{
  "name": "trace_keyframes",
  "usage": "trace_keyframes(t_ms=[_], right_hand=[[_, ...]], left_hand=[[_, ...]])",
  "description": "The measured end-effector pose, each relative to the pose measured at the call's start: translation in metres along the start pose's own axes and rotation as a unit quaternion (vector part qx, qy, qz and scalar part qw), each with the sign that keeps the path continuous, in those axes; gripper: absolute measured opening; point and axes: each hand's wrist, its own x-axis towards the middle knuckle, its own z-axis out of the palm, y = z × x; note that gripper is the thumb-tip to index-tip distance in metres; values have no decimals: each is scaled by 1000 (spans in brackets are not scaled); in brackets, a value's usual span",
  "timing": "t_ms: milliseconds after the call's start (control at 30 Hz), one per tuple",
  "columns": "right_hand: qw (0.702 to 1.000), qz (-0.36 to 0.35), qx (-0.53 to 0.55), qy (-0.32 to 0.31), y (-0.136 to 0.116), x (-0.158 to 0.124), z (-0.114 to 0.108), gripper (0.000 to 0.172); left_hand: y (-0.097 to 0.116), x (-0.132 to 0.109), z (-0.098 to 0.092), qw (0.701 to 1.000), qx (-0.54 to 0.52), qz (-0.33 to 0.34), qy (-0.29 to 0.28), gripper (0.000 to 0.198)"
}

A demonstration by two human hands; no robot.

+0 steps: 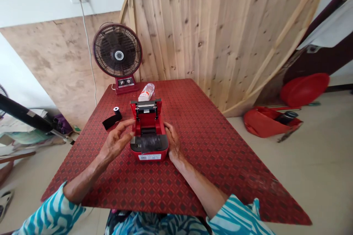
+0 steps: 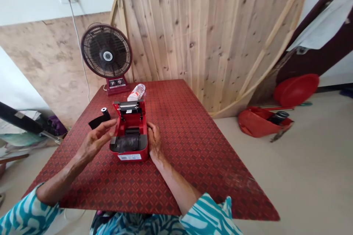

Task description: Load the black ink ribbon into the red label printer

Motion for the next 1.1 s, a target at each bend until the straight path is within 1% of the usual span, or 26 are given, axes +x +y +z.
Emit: trace_keyframes(t_ms=[33,67,100,133,200,233,267,300,367,433,533,633,733,800,833,867,933,967,1000,1033,1100], right_hand=[[1000,-5,0,3,1,0,0,37],[1000,-10,0,6,2,1,1,36],[1000,-15,1,8,3,1,1,35],[1000,-19,3,8,4,2,2,35],[1000,-27,6,6,6,3,3,34],[999,-32,7,4,7,4,3,34],[999,-37,6,4,7,5,3,34],[999,-43,4,5,8,5,4,34],[999,-54,3,9,8,6,5,33],[998,-63,6,14,8,7,6,32],[997,-70,13,15,8,7,7,31],[998,-63,15,7,8,7,6,31],[998,-61,14,-2,7,6,3,32],[998,-57,17,-7,7,5,2,33],[998,-52,20,-8,6,5,1,33],[999,-47,24,-8,6,5,1,33],[999,-38,30,-6,6,5,0,33],[999,-32,31,-5,6,5,0,33],[999,-27,32,-4,7,5,0,33],[999,-21,33,-2,7,5,0,33],[999,-9,33,-1,8,5,0,33]], left_hand=[[7,7,1,997,58,39,-27,34],[13,14,3,989,114,73,-66,30],[20,23,6,974,172,100,-110,28],[25,33,10,952,232,117,-162,28],[31,53,19,907,327,116,-239,28],[32,62,23,891,353,104,-264,27],[31,69,27,885,365,90,-275,24],[30,76,30,885,365,79,-279,21],[27,85,34,892,350,73,-277,14],[25,90,34,896,339,80,-275,12],[28,88,32,899,329,90,-275,16],[35,78,29,912,316,108,-237,22],[46,62,23,927,292,128,-196,22],[57,50,13,943,253,124,-176,26],[63,44,5,953,229,117,-158,31],[69,39,-5,964,203,108,-131,38],[76,33,-33,982,160,93,-45,55],[77,32,-50,986,135,95,17,57],[75,33,-67,987,106,90,78,56],[71,35,-85,986,79,72,127,54],[53,45,-117,978,7,24,207,48]])
